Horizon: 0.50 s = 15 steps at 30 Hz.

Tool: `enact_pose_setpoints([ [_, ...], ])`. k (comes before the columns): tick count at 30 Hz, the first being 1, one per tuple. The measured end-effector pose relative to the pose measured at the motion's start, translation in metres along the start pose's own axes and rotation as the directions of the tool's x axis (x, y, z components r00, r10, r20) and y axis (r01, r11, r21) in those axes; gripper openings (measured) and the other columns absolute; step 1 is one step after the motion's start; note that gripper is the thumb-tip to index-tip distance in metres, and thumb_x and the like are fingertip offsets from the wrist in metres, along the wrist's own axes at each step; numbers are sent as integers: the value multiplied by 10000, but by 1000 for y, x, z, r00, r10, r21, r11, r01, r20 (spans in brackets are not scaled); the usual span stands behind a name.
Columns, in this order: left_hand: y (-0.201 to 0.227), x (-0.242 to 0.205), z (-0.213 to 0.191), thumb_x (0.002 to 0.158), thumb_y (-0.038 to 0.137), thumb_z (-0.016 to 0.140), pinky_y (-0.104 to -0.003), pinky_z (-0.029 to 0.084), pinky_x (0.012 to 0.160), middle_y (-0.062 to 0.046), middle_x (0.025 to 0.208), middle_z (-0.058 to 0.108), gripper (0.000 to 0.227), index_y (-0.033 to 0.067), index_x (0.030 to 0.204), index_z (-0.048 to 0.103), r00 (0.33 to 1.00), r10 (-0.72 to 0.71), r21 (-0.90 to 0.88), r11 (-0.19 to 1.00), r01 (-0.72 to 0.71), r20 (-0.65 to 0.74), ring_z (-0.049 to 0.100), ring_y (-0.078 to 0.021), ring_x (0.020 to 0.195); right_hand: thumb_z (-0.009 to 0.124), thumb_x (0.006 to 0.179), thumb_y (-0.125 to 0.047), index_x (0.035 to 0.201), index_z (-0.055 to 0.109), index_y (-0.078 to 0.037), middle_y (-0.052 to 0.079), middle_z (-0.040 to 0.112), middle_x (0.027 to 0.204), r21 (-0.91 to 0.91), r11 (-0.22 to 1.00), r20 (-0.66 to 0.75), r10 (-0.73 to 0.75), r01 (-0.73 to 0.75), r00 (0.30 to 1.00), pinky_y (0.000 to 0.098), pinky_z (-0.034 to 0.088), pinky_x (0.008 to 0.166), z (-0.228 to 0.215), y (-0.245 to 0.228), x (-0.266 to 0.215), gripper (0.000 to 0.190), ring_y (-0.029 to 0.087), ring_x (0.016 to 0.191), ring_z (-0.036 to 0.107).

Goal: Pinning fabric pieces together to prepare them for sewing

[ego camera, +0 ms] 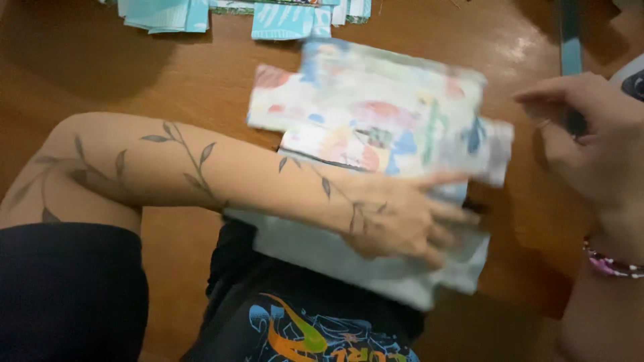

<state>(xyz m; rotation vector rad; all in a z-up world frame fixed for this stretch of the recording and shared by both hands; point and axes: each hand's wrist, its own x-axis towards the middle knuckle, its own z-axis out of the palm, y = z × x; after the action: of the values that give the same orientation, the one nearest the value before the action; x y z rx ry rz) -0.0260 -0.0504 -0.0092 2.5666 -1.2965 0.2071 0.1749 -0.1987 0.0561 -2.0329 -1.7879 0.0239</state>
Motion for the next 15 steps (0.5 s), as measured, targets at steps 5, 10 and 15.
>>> enact_pose_setpoints([
  [5, 30, -11, -10, 665, 141, 574, -492, 306, 1056, -15, 769, 696, 110, 217, 731, 617, 989, 138, -312, 939, -145, -45, 671, -294, 708, 685, 1053, 186, 1224, 751, 79, 213, 729, 1182, 1, 999, -25, -53, 53, 998, 378, 510, 869, 14, -9, 3, 212, 312, 1045, 659],
  [10, 40, -35, -20, 747, 224, 531, -488, 545, 656, -112, 815, 700, 227, 201, 901, 696, 988, 60, -589, 808, 35, 142, 656, -360, 751, 700, 1002, 69, 1205, 717, 62, 214, 721, 1235, 72, 975, 9, -212, 211, 977, 434, 524, 1040, 24, -47, 21, 205, 347, 1139, 673],
  [15, 50, -52, -38, 844, 170, 516, -324, 445, 511, -21, 594, 600, 139, 130, 712, 535, 978, -111, -801, 593, -78, -178, 592, -240, 524, 681, 979, -192, 1286, 677, -95, 127, 662, 1360, -81, 917, 108, -381, 390, 918, 403, 496, 1039, 52, -64, 17, 322, 272, 1239, 643],
])
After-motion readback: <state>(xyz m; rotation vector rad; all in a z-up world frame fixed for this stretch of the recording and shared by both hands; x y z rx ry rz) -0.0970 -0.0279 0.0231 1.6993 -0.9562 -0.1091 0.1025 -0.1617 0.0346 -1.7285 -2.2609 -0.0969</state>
